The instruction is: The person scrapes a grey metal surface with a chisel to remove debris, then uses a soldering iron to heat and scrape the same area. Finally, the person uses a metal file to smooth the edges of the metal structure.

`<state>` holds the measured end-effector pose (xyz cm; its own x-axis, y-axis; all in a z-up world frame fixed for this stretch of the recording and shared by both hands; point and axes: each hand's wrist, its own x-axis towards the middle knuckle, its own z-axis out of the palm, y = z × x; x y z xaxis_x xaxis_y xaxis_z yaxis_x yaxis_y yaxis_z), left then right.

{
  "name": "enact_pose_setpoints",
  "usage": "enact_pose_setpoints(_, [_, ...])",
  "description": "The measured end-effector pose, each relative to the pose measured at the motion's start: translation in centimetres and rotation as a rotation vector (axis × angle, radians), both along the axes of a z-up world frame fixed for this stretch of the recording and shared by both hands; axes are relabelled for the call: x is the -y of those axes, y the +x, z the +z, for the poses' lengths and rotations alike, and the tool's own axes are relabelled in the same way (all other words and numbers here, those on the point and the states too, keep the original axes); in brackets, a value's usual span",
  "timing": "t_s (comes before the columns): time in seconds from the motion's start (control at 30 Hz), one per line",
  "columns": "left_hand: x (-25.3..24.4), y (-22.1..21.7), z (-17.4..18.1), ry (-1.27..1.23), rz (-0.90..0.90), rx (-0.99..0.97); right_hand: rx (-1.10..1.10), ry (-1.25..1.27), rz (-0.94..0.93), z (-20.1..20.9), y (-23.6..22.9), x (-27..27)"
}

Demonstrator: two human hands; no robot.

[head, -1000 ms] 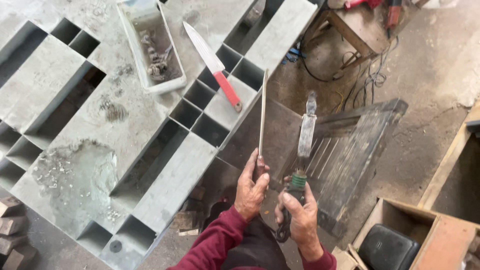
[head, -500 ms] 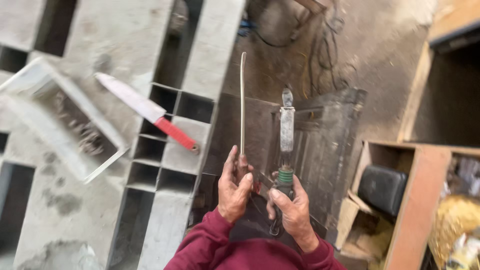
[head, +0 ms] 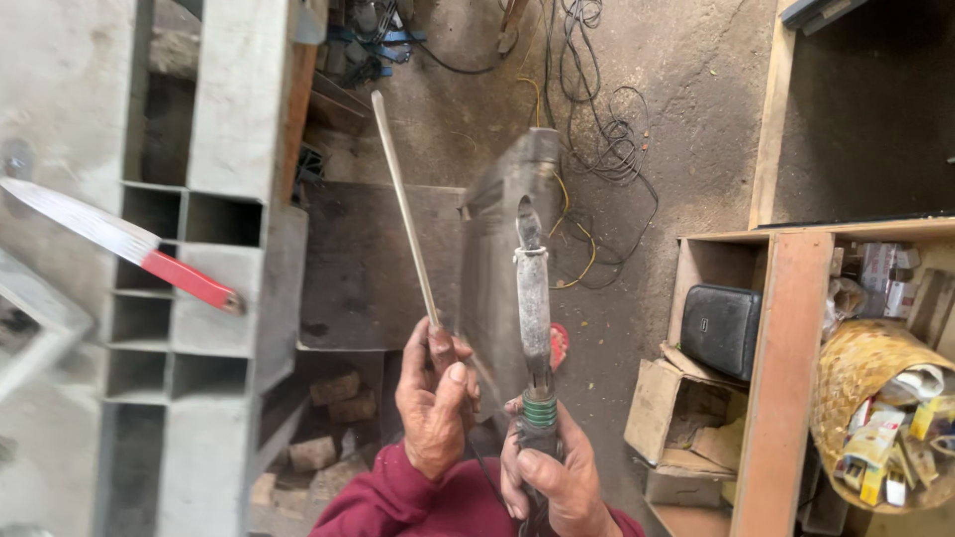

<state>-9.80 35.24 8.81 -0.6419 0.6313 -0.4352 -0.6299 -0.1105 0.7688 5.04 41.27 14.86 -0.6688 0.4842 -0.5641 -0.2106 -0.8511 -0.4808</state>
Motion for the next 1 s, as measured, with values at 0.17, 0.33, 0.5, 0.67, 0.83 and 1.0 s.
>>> enact_pose_setpoints(0.17, [-4.4, 8.0, 2.4, -0.071, 0.037, -0.097, 0.067, 0.035, 0.084, -1.4, 10.1, -7.1])
enact_pose_setpoints(0.33, [-8.2, 12.3, 2.2, -0.257, 0.005, -0.238, 0.46, 0.341, 0.246, -4.2, 18.4, -17.3])
enact_pose_setpoints(0.5, [-9.8, 11.9, 1.3, -0.386, 0.018, -0.568, 0.675, 0.951, 0.475, -3.4, 20.4, -28.8])
enact_pose_setpoints(0.67, [-11.9, 11.1, 0.7, -0.406, 0.155, -0.488, 0.43, 1.178, 0.442, -4.8, 12.1, -33.5])
enact_pose_setpoints(0.83, [-16.2, 8.8, -1.6, -0.408, 0.319, -0.316, 0.294, 0.752, 0.469, -9.7, 1.6, -35.7])
enact_pose_setpoints(1.0, [-21.9, 2.7, -2.9, -0.448, 0.4, -0.126, 0.268, 0.72, 0.514, -12.5, -8.0, -39.8])
